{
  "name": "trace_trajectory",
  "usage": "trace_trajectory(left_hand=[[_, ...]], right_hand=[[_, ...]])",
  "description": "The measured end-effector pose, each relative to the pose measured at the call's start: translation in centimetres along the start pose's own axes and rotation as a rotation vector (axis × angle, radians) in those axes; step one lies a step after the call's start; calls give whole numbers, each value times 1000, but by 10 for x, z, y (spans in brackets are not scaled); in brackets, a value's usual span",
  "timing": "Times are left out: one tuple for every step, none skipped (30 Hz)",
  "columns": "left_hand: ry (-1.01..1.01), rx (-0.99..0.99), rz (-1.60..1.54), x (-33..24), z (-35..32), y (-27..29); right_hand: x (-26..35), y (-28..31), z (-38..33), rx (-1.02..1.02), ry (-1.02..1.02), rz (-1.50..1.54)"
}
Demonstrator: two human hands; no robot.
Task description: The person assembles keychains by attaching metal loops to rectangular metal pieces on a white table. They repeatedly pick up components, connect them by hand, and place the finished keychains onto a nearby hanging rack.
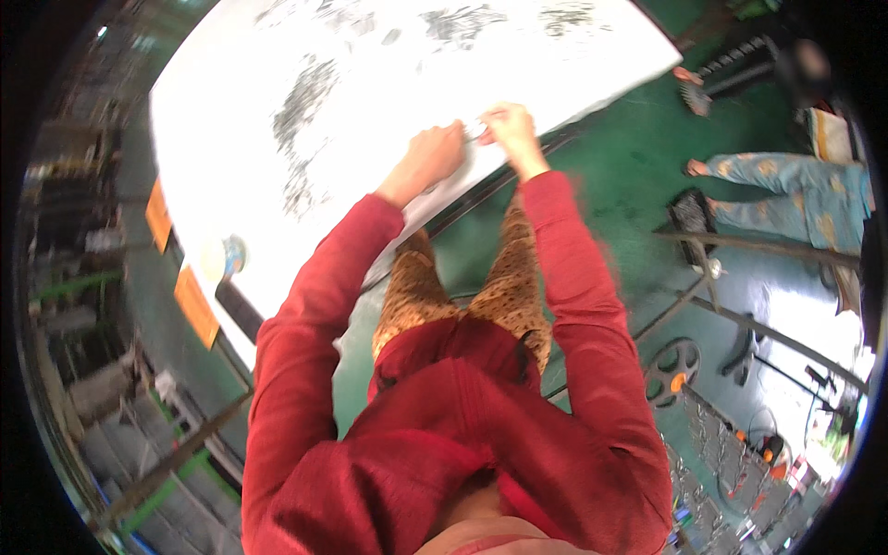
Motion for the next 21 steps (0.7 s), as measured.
trace_trajectory(left_hand=[[-15,9,35,-5,4,-4],[-28,19,61,-3,5,-11],[-41,4,103,-9,5,-6],[-49,5,109,-4,6,-10],[-33,27,185,-6,6,-9],[-70,31,187,-15,3,1],[-49,49,225,-14,4,7],[-111,29,233,-20,7,3],[-163,10,240,-25,11,-6],[-200,-20,262,-23,13,-5],[-200,-50,250,-22,18,-10],[-190,-67,249,-19,13,-11],[-215,-136,129,-20,0,8],[-119,4,74,-3,10,-2],[-85,33,50,11,18,-13],[-109,-65,-20,25,18,-25],[-68,-134,-117,29,11,-13],[-35,-201,-217,30,-1,-2],[-2,-218,-247,38,-8,3],[21,-224,-298,38,-15,0],[39,-229,-350,42,-23,-1]], right_hand=[[-17,4,9,-2,-28,45],[-11,-2,5,-25,-44,-30],[-24,0,11,-15,83,-107],[-17,-5,8,-97,308,-187],[-8,-9,5,-106,421,-332],[-4,-9,-1,-110,326,-233],[-4,-16,2,-140,250,-207],[-4,-9,-1,-158,268,-236],[-3,-3,-3,-166,285,-264],[4,-8,0,-161,318,-280],[3,-9,4,-151,314,-336],[1,-13,4,-131,303,-376],[4,-15,4,-34,196,-276],[8,-11,6,28,146,-208],[-4,-1,14,16,32,-28],[7,1,9,13,57,-192],[3,4,12,-46,38,-125],[-2,5,14,-20,42,-57],[-1,-1,13,3,59,-58],[-1,-5,7,8,62,-73],[-2,-16,5,18,73,-69]])
Point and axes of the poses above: each hand's wrist, its own z-axis towards the middle knuckle, its own y-axis out of the back of the hand, x = y × z, the point moved 4 cm from there along z, towards the middle knuckle, and after that the axes turned 10 degrees about z, right-handed, at the moved point
